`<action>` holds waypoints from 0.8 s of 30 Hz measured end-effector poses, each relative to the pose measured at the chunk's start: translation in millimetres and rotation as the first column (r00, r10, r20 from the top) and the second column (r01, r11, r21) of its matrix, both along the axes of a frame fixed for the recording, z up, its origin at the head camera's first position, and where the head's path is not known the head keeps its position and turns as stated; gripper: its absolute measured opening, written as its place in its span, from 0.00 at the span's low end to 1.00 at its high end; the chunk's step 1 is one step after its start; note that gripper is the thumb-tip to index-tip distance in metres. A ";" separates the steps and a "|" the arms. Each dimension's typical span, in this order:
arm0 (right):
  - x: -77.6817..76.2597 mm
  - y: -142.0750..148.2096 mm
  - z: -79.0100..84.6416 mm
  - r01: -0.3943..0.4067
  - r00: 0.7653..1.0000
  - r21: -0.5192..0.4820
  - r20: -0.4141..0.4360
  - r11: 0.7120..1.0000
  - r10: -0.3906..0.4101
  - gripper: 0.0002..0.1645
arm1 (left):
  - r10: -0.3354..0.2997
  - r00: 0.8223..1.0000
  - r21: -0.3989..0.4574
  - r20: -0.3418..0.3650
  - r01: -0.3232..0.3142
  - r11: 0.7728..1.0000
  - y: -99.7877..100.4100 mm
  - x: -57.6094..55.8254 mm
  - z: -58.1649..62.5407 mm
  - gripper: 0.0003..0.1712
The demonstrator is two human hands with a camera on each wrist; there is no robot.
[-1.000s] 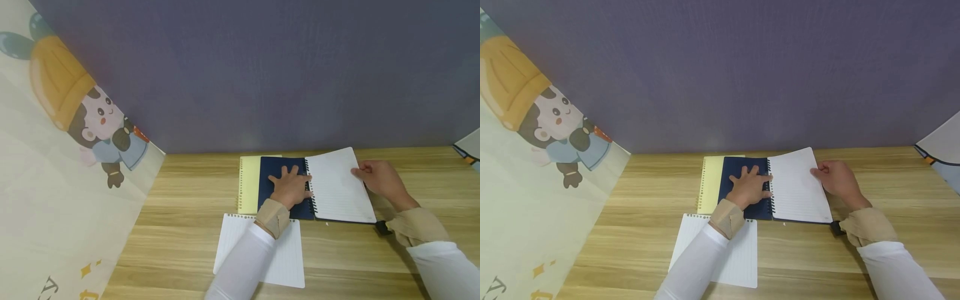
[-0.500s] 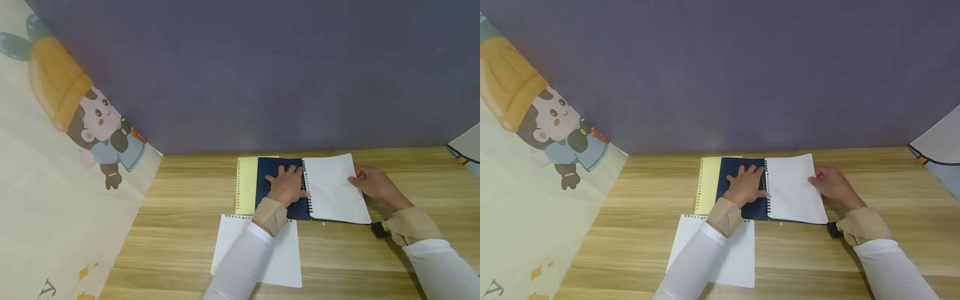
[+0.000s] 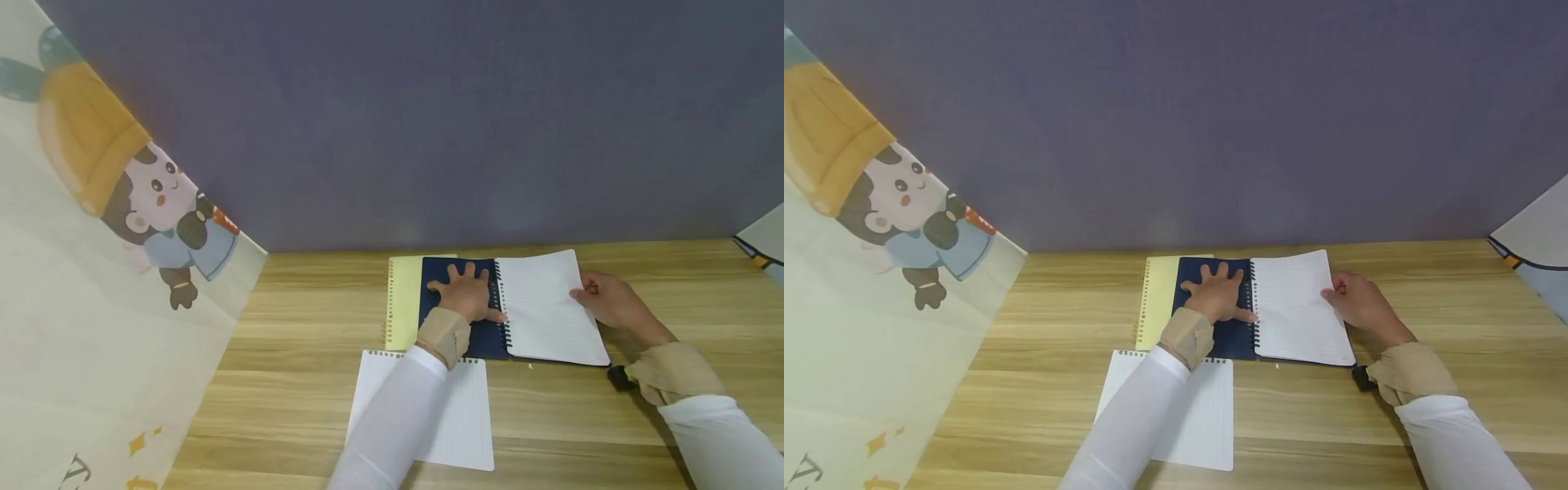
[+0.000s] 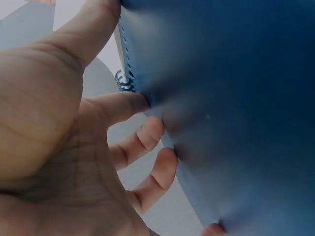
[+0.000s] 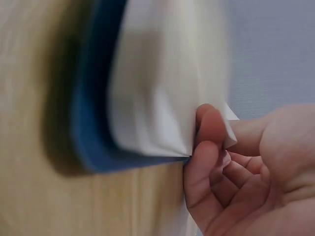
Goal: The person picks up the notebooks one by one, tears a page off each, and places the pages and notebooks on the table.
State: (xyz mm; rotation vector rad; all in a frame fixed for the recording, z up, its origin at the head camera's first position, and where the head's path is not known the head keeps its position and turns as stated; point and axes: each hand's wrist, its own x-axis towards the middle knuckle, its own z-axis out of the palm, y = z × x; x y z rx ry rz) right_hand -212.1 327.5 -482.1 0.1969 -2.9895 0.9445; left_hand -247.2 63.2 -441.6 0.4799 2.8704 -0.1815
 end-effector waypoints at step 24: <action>1.5 6.5 -0.7 -0.085 0.991 -0.062 0.098 0.994 0.091 0.23 | 0.036 0.988 0.069 0.148 -0.047 0.997 -3.1 -8.6 -2.7 0.57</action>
